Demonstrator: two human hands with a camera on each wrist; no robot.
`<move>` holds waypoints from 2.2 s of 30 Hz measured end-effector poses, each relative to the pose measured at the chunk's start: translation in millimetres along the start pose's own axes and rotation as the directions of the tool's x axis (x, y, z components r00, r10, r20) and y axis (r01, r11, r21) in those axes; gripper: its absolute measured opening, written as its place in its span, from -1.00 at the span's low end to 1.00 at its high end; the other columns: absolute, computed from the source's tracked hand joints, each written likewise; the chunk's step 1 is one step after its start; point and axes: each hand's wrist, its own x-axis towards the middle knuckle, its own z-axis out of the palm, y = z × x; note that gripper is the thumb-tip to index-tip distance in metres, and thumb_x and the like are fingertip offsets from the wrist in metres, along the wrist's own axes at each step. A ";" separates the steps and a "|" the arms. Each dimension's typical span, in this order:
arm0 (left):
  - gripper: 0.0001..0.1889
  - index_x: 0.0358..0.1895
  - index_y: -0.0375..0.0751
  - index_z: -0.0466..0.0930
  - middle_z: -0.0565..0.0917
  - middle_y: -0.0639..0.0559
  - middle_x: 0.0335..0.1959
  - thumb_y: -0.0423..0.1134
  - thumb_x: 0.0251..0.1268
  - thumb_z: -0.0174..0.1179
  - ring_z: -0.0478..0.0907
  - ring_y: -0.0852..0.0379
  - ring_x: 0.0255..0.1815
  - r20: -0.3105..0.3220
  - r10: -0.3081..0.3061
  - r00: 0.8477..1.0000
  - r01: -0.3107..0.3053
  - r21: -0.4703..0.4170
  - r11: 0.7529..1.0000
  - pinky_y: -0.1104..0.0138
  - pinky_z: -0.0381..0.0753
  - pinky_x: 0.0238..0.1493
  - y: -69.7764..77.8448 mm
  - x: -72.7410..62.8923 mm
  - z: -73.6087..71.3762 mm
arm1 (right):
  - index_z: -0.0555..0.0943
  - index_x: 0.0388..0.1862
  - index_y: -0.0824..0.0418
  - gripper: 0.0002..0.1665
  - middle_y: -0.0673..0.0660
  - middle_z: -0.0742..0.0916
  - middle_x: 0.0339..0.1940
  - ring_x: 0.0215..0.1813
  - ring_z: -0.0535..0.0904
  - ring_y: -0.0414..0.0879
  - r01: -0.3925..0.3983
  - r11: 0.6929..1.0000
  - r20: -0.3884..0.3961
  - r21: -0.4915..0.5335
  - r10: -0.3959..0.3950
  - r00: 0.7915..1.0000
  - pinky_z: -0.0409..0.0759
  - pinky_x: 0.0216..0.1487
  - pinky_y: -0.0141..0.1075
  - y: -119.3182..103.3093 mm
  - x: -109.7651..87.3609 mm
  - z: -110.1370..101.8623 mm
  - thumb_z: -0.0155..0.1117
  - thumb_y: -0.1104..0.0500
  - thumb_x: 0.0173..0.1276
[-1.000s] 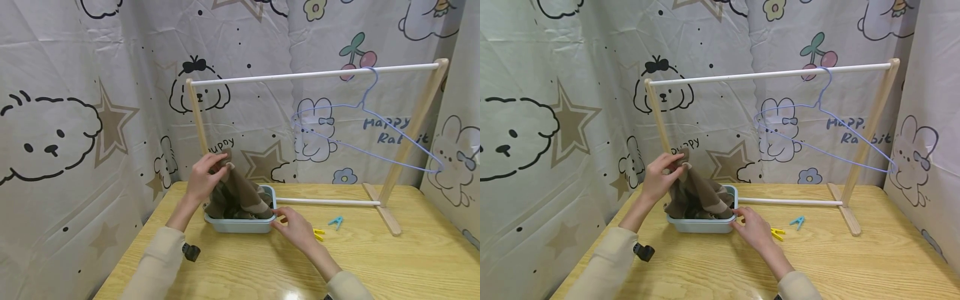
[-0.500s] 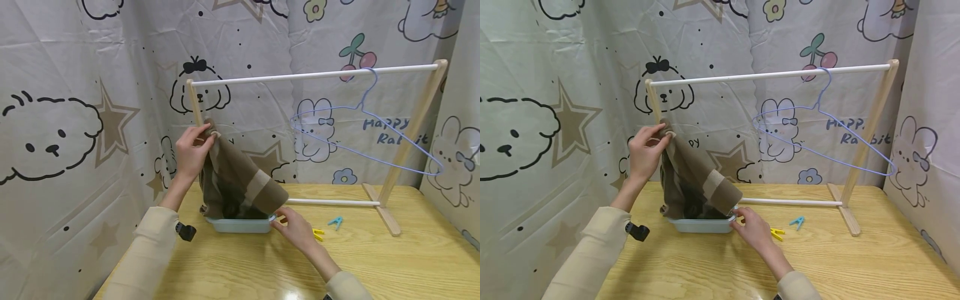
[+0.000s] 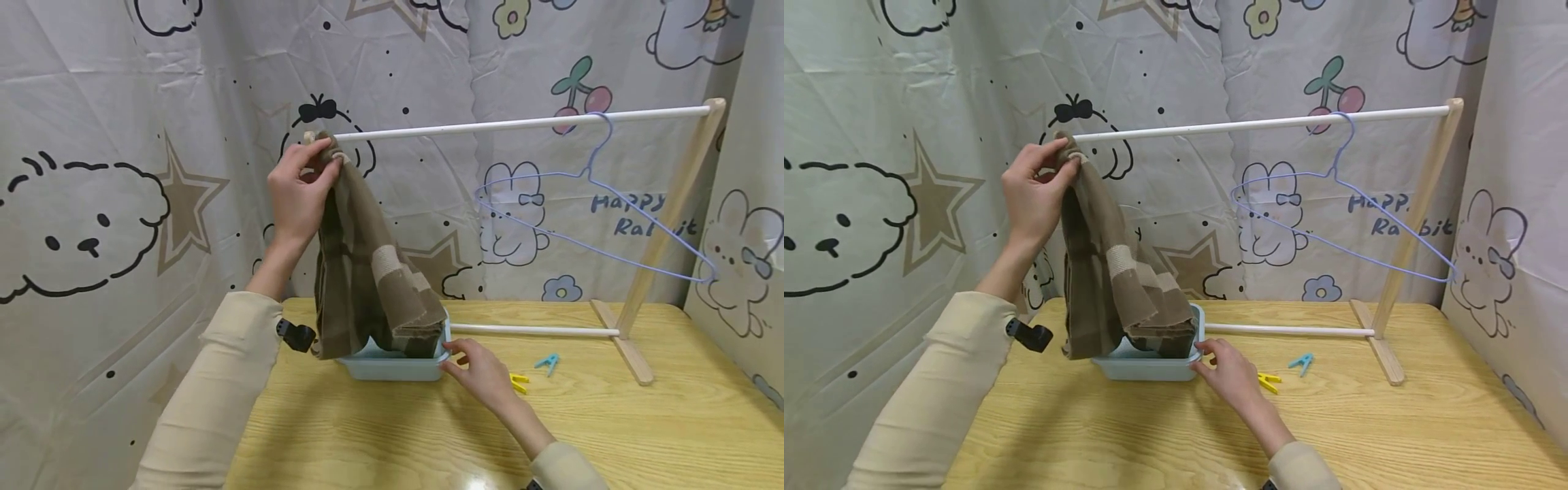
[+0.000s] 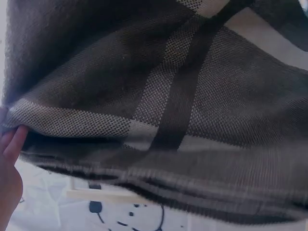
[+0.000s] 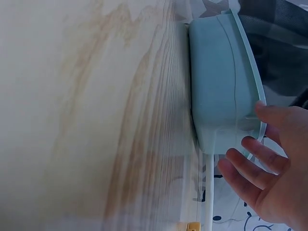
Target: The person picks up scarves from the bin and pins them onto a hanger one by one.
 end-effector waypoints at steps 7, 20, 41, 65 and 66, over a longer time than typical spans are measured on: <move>-0.74 -0.02 -0.24 0.75 0.60 0.20 -0.31 -0.34 0.22 0.38 0.57 0.32 -0.27 -0.081 -0.081 0.993 0.076 -0.065 0.995 0.56 0.62 -0.21 18.0 27.3 -1.9 | 0.70 0.04 0.05 -0.59 0.05 0.77 -0.05 -0.14 0.74 0.00 0.003 1.000 -0.016 -0.002 -0.003 1.000 0.69 -0.26 -0.12 0.2 0.3 1.8 0.50 0.04 0.21; -0.76 -0.06 -0.29 0.76 0.58 0.29 -0.36 -0.39 0.18 0.37 0.57 0.32 -0.31 -0.102 -0.142 0.985 0.131 -0.111 0.985 0.57 0.56 -0.22 60.2 47.3 -6.1 | 0.62 0.20 0.05 -0.45 0.11 0.71 0.01 -0.14 0.73 0.02 0.011 1.000 -0.017 -0.010 -0.011 1.000 0.65 -0.33 -0.18 0.9 -2.1 0.6 0.49 0.01 0.22; -0.76 -0.09 -0.33 0.75 0.66 0.18 -0.35 -0.47 0.14 0.36 0.62 0.26 -0.33 -0.096 -0.165 0.982 0.134 -0.264 0.955 0.55 0.63 -0.26 80.6 45.9 -28.2 | 0.54 0.27 0.26 -0.45 0.16 0.70 -0.01 0.02 0.60 0.03 0.224 0.974 -0.107 -0.033 -0.226 0.968 0.63 -0.14 -0.15 30.5 -11.3 -87.8 0.39 0.15 0.34; -0.73 -0.04 -0.28 0.75 0.67 0.23 -0.31 -0.43 0.15 0.38 0.63 0.27 -0.28 -0.033 -0.173 0.984 0.165 -0.171 0.971 0.56 0.64 -0.19 48.7 0.5 -38.0 | 0.60 0.20 0.26 -0.45 0.13 0.72 -0.09 -0.02 0.50 -0.21 0.333 0.922 -0.276 -0.196 -0.378 0.884 0.46 -0.18 -0.45 32.2 -12.3 -166.4 0.48 0.29 0.19; -0.73 -0.04 -0.28 0.75 0.67 0.24 -0.32 -0.42 0.16 0.38 0.63 0.27 -0.28 -0.024 -0.169 0.985 0.163 -0.159 0.974 0.56 0.64 -0.20 47.7 -2.0 -37.8 | 0.60 0.20 0.26 -0.44 0.13 0.72 -0.09 -0.02 0.48 -0.22 0.333 0.922 -0.275 -0.196 -0.378 0.884 0.45 -0.17 -0.45 31.9 -12.3 -169.4 0.48 0.29 0.19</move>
